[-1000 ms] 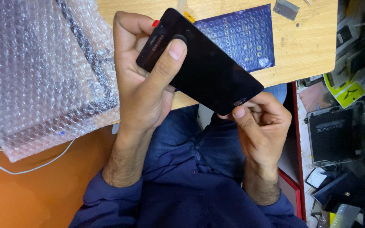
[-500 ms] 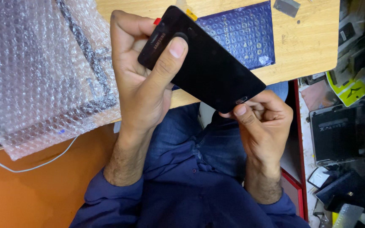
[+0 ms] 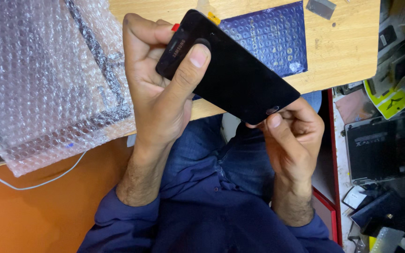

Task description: The person applies adhesive to the edges of a smartphone chassis, then aligns and presses the screen assembly onto the chassis. They inspect the edges, separate the screen again, and use a screwdriver to adjust internal components near the camera area.

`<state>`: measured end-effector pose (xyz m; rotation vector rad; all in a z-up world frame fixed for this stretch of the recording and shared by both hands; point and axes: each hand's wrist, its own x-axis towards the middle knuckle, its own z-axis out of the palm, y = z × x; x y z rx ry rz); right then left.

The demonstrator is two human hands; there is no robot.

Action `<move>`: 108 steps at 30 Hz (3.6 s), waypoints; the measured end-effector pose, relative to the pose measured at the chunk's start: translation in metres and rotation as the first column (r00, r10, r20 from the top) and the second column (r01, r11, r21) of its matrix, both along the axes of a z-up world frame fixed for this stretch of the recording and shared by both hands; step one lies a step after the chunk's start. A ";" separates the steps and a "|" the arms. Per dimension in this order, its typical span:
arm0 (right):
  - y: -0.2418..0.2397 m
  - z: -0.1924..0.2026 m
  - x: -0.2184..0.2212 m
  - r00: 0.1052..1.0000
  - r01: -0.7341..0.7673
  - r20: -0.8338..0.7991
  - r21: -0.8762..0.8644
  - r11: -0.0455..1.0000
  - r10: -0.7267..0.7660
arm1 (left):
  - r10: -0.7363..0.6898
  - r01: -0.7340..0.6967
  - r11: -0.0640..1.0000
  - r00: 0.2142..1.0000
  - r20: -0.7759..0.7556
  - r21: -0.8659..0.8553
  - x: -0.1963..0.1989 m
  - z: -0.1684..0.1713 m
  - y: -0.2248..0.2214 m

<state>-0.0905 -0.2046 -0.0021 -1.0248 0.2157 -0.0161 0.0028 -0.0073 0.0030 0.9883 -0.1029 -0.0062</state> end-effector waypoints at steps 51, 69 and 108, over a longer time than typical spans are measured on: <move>-0.031 0.024 -0.037 0.960 0.243 0.167 -0.102 0.965 -0.224 | -0.247 0.258 0.964 0.958 -0.145 0.061 -0.123 0.006 -0.020; -0.024 0.085 -0.026 0.983 -0.166 -0.031 -0.584 0.795 0.183 | -0.314 0.219 0.745 0.948 0.041 0.630 -0.069 0.093 -0.024; -0.014 0.100 -0.022 0.962 -0.090 0.100 -0.759 0.645 0.252 | -0.341 0.166 0.776 0.922 0.184 0.609 -0.078 0.079 -0.027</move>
